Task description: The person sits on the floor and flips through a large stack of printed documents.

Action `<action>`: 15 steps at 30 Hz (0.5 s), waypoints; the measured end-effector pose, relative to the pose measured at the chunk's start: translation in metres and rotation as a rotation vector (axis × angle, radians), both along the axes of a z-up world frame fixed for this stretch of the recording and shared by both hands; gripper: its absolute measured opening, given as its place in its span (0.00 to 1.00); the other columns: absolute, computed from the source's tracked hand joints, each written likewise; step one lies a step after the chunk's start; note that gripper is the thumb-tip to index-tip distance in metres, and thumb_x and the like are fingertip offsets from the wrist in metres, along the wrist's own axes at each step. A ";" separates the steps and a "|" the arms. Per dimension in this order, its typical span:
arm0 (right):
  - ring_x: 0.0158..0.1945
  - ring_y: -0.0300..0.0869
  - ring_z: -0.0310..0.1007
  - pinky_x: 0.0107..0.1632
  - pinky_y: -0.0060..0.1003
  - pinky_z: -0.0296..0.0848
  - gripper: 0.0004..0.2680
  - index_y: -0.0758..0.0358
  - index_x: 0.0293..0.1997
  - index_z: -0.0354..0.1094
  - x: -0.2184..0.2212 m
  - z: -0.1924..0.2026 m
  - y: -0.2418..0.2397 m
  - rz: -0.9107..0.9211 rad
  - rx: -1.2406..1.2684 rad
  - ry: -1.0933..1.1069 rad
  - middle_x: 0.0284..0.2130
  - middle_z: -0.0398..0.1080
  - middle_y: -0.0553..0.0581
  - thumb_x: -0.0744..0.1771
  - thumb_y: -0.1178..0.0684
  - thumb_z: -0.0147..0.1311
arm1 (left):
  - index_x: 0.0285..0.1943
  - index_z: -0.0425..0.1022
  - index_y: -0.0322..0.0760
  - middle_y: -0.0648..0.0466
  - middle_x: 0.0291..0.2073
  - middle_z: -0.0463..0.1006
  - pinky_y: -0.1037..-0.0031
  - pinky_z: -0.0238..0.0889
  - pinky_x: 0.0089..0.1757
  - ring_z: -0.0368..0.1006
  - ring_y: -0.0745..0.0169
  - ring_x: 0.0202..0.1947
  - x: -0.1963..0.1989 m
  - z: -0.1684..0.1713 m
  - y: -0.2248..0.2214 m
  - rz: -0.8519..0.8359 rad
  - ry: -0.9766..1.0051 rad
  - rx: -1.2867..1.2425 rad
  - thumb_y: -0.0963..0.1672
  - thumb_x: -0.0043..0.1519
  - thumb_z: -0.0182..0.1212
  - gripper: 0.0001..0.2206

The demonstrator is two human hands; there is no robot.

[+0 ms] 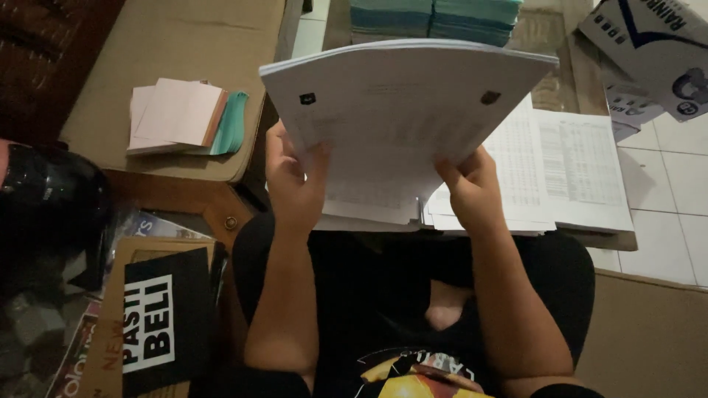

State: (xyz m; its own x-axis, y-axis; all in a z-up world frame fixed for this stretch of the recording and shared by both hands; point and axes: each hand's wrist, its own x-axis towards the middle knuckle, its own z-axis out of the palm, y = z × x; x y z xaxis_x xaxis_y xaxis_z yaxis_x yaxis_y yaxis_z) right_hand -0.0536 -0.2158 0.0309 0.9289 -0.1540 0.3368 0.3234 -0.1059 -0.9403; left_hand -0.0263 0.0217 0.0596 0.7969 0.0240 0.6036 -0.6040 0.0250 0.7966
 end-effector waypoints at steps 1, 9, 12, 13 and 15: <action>0.53 0.52 0.73 0.62 0.59 0.68 0.14 0.65 0.63 0.65 0.001 -0.002 -0.001 -0.001 -0.001 -0.003 0.47 0.73 0.62 0.69 0.58 0.51 | 0.58 0.65 0.26 0.49 0.39 0.65 0.54 0.62 0.52 0.65 0.60 0.47 0.001 0.001 0.000 -0.001 -0.003 -0.001 0.44 0.71 0.57 0.14; 0.54 0.48 0.69 0.63 0.58 0.65 0.14 0.65 0.64 0.65 0.000 -0.006 0.004 0.059 -0.009 0.012 0.48 0.72 0.60 0.69 0.58 0.51 | 0.62 0.69 0.30 0.46 0.44 0.72 0.52 0.61 0.56 0.71 0.53 0.51 0.011 -0.011 0.002 -0.136 0.056 0.071 0.46 0.72 0.55 0.15; 0.53 0.49 0.71 0.61 0.58 0.65 0.13 0.63 0.60 0.69 0.014 -0.059 -0.013 0.083 0.032 0.057 0.45 0.74 0.60 0.69 0.55 0.55 | 0.66 0.67 0.27 0.38 0.50 0.73 0.47 0.59 0.58 0.69 0.44 0.58 0.030 -0.056 0.012 -0.207 0.181 0.126 0.46 0.71 0.57 0.19; 0.53 0.49 0.71 0.61 0.58 0.65 0.13 0.63 0.60 0.69 0.012 -0.056 -0.012 0.079 0.033 0.056 0.45 0.74 0.60 0.69 0.55 0.55 | 0.66 0.67 0.27 0.38 0.50 0.73 0.47 0.59 0.58 0.69 0.44 0.58 0.028 -0.060 0.013 -0.211 0.180 0.128 0.46 0.71 0.57 0.19; 0.50 0.46 0.66 0.58 0.56 0.67 0.13 0.67 0.61 0.66 0.006 -0.051 -0.011 0.054 -0.038 0.009 0.43 0.71 0.60 0.69 0.62 0.50 | 0.62 0.68 0.26 0.43 0.44 0.72 0.48 0.65 0.50 0.71 0.48 0.50 0.026 -0.068 0.010 -0.151 0.205 0.123 0.41 0.69 0.57 0.15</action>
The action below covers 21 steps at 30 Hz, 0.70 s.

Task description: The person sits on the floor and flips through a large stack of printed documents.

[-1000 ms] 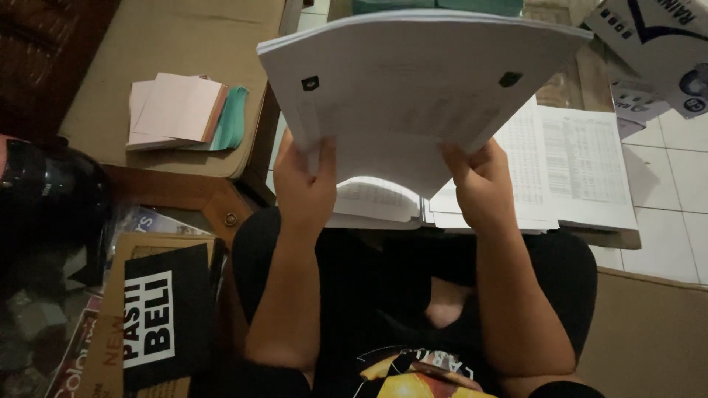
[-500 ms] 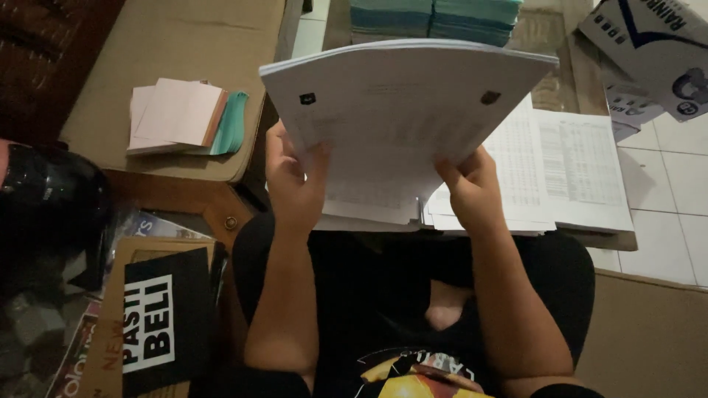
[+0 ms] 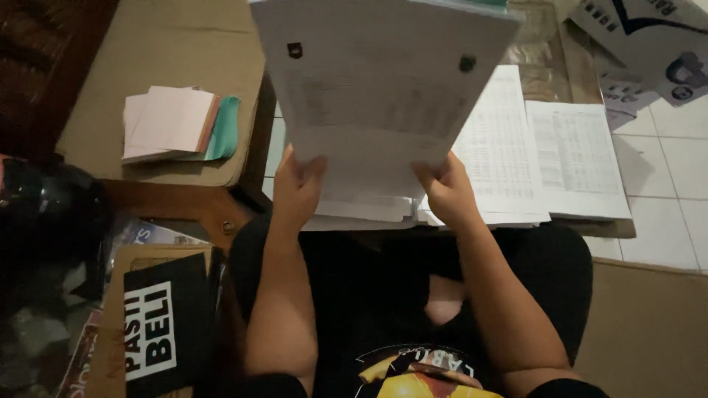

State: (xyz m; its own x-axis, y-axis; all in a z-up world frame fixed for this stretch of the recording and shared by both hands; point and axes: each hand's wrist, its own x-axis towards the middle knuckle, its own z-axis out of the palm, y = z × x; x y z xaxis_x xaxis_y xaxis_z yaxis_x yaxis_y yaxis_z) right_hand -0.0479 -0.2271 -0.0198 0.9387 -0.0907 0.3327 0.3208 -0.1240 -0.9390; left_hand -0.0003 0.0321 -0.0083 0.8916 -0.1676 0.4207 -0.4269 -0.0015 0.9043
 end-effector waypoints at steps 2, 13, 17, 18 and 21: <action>0.49 0.48 0.69 0.57 0.57 0.68 0.12 0.67 0.61 0.66 -0.005 0.011 -0.003 -0.010 -0.006 -0.006 0.43 0.72 0.62 0.69 0.60 0.50 | 0.62 0.69 0.27 0.43 0.44 0.74 0.51 0.68 0.49 0.73 0.51 0.49 0.002 -0.010 0.002 0.009 0.006 0.021 0.41 0.69 0.58 0.15; 0.41 0.50 0.68 0.49 0.54 0.74 0.13 0.74 0.53 0.65 -0.105 0.004 -0.110 -0.276 0.047 0.001 0.34 0.65 0.61 0.63 0.69 0.47 | 0.62 0.69 0.34 0.52 0.43 0.75 0.59 0.72 0.50 0.74 0.61 0.47 -0.070 -0.049 -0.103 -0.101 0.179 -0.122 0.39 0.65 0.60 0.16; 0.39 0.38 0.68 0.39 0.37 0.70 0.09 0.67 0.52 0.68 -0.175 -0.023 -0.173 -0.519 -0.032 0.103 0.35 0.69 0.53 0.68 0.57 0.54 | 0.59 0.71 0.34 0.51 0.45 0.78 0.64 0.70 0.50 0.75 0.60 0.47 -0.117 -0.055 -0.182 -0.184 0.402 -0.109 0.42 0.63 0.59 0.15; 0.43 0.35 0.68 0.39 0.31 0.68 0.11 0.66 0.55 0.68 -0.195 -0.026 -0.184 -0.617 -0.079 0.160 0.42 0.70 0.50 0.70 0.51 0.55 | 0.57 0.73 0.37 0.50 0.45 0.82 0.69 0.71 0.46 0.78 0.61 0.44 -0.125 -0.050 -0.200 -0.203 0.421 0.030 0.48 0.63 0.59 0.16; 0.55 0.50 0.69 0.52 0.47 0.69 0.13 0.70 0.55 0.65 -0.229 0.003 -0.197 -0.689 -0.210 0.279 0.50 0.67 0.58 0.70 0.50 0.45 | 0.65 0.65 0.31 0.42 0.56 0.77 0.63 0.68 0.58 0.75 0.48 0.57 -0.152 -0.035 -0.247 -0.467 0.523 -0.042 0.44 0.67 0.52 0.18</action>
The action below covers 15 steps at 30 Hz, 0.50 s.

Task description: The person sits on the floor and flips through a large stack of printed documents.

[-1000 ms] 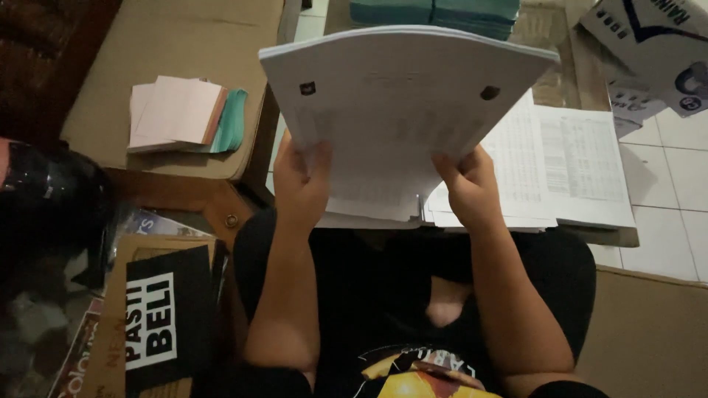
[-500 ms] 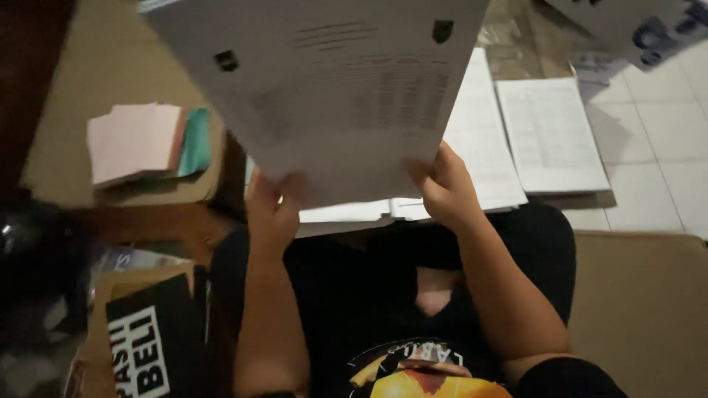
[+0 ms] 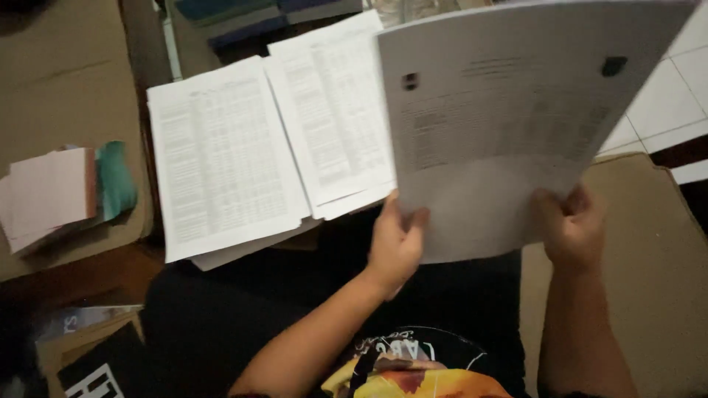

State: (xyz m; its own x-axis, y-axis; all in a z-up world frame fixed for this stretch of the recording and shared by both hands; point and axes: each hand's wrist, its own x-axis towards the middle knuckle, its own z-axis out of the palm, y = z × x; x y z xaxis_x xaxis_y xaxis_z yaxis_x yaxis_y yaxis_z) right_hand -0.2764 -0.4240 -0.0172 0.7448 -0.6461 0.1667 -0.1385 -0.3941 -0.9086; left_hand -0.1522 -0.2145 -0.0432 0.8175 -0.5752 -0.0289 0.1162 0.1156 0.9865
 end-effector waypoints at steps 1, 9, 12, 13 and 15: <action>0.55 0.50 0.69 0.52 0.47 0.69 0.13 0.70 0.55 0.65 -0.009 0.000 -0.005 -0.004 0.005 0.007 0.50 0.67 0.58 0.70 0.50 0.45 | 0.65 0.65 0.31 0.42 0.56 0.77 0.63 0.68 0.58 0.75 0.48 0.57 -0.003 -0.009 -0.014 -0.004 0.007 0.005 0.44 0.67 0.52 0.18; 0.50 0.40 0.70 0.53 0.39 0.72 0.07 0.67 0.50 0.69 -0.058 -0.052 -0.101 -0.331 0.182 -0.029 0.45 0.69 0.49 0.69 0.58 0.49 | 0.54 0.70 0.39 0.54 0.43 0.77 0.71 0.63 0.49 0.71 0.65 0.45 -0.002 -0.062 -0.127 -0.253 -0.054 0.074 0.48 0.70 0.46 0.12; 0.52 0.47 0.69 0.53 0.43 0.71 0.09 0.66 0.55 0.60 -0.063 -0.085 -0.165 -0.267 0.050 -0.005 0.49 0.67 0.57 0.69 0.63 0.52 | 0.54 0.72 0.39 0.55 0.44 0.76 0.73 0.63 0.50 0.70 0.66 0.44 0.009 -0.096 -0.167 -0.096 -0.011 -0.080 0.52 0.74 0.38 0.19; 0.52 0.47 0.69 0.53 0.43 0.71 0.09 0.66 0.55 0.60 -0.054 -0.082 -0.177 -0.266 0.051 0.003 0.49 0.67 0.57 0.69 0.63 0.52 | 0.54 0.72 0.39 0.55 0.44 0.76 0.73 0.63 0.50 0.70 0.66 0.44 0.017 -0.110 -0.180 -0.095 -0.003 -0.078 0.52 0.74 0.38 0.19; 0.52 0.41 0.74 0.55 0.33 0.74 0.13 0.68 0.60 0.67 -0.034 -0.076 -0.199 -0.241 0.110 0.043 0.51 0.73 0.54 0.68 0.59 0.54 | 0.49 0.73 0.41 0.57 0.43 0.77 0.72 0.62 0.51 0.71 0.65 0.45 0.032 -0.140 -0.206 0.131 -0.032 0.018 0.49 0.73 0.39 0.16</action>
State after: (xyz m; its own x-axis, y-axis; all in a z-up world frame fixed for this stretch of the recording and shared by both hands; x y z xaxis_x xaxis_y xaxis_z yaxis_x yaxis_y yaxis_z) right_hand -0.3099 -0.6225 -0.0929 0.5717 -0.8184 0.0575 -0.2557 -0.2443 -0.9354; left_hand -0.1199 -0.4203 -0.1836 0.8864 -0.4628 -0.0109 0.0694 0.1096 0.9915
